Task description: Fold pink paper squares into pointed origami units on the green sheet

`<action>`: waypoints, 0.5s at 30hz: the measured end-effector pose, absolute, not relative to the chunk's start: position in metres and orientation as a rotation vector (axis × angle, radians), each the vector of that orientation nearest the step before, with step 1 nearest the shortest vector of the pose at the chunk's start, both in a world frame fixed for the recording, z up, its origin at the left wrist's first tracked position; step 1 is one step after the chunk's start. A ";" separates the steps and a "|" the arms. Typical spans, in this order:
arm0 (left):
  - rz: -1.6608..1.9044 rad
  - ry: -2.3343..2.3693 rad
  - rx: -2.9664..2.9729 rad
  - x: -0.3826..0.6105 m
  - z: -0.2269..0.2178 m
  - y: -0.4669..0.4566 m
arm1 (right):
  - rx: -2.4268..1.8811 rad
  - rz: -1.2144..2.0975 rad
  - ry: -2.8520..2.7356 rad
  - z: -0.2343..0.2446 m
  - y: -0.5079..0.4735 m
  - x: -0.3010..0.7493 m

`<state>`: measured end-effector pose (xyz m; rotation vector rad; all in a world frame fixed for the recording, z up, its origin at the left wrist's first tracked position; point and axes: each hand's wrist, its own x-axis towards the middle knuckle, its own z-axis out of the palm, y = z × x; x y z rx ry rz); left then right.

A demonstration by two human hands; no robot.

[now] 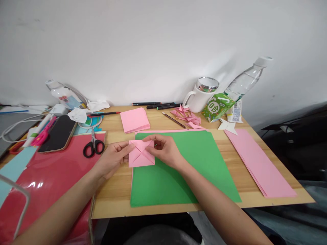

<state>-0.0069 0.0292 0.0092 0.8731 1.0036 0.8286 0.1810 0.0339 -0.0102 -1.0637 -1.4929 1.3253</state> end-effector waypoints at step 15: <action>0.837 1.028 0.728 0.002 0.002 0.022 | -0.756 -0.166 -2.434 0.012 -0.013 0.170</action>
